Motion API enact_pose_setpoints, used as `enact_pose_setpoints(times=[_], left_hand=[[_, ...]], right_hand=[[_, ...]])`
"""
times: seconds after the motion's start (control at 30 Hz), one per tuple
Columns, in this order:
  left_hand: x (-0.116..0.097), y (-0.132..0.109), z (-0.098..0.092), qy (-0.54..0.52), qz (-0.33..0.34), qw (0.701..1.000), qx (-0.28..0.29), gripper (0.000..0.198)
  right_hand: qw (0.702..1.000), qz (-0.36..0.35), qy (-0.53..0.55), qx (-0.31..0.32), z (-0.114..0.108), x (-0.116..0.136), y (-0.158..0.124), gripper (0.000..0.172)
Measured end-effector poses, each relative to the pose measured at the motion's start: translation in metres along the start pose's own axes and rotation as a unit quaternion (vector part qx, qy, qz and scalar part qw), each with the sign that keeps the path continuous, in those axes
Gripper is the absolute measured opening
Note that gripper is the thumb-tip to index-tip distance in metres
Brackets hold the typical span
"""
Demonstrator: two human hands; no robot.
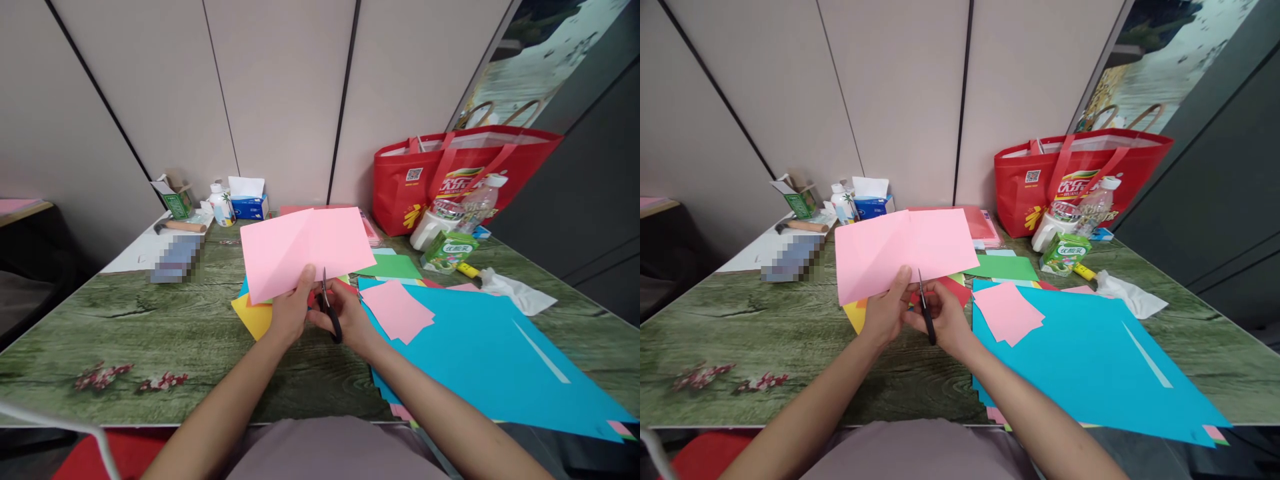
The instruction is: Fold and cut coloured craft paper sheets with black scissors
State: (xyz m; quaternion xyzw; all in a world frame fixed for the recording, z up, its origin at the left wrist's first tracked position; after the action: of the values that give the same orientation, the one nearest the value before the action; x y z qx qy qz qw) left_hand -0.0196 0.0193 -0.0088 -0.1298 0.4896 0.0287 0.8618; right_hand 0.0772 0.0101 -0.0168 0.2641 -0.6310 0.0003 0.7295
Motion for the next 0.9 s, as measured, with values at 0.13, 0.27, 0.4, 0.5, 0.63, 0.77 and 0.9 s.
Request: enact_pose_setpoints(times=[0.13,0.27,0.4,0.5,0.63,0.77,0.9], left_hand=[[-0.0011,-0.0007,-0.0007,0.002,0.005,1.0,-0.012,0.036],[-0.0011,-0.0001,-0.0006,0.004,0.007,1.0,-0.009,0.036],[-0.0013,0.0,-0.0011,0.015,0.013,1.0,-0.008,0.036],[-0.0012,-0.0002,-0.0015,0.029,0.012,0.999,-0.01,0.04],[-0.0012,-0.0007,-0.0014,0.023,0.01,1.0,-0.006,0.039],[-0.0011,-0.0008,-0.0013,0.014,0.016,1.0,-0.002,0.034],[0.0005,-0.0004,-0.0011,0.003,0.007,1.0,-0.001,0.034]], right_hand=[[1.0,-0.006,0.008,0.001,0.0003,-0.0002,0.0002,0.042],[1.0,-0.001,0.008,0.001,0.0002,-0.0017,0.0,0.042],[1.0,-0.002,0.013,0.0,0.0008,-0.0017,0.0001,0.042],[1.0,0.005,0.003,-0.003,0.0009,-0.0021,0.0,0.044],[1.0,0.007,0.0,-0.007,0.001,-0.0015,-0.0002,0.045],[1.0,0.008,0.013,-0.006,0.0013,-0.0015,-0.0006,0.044],[1.0,0.022,0.01,-0.012,0.0012,-0.003,-0.0012,0.044]])
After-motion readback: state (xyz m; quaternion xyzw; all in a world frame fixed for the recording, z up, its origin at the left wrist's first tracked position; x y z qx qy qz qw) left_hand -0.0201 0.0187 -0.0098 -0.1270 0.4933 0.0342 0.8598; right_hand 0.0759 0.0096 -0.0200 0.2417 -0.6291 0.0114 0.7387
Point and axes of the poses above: each hand's wrist, its own y-axis towards the middle knuckle, its own z-axis out of the palm, x = y × z, the point moved 5 cm from there along y, towards the middle knuckle, and after that the axes turned 13 degrees about -z, right-handed, at the moved point
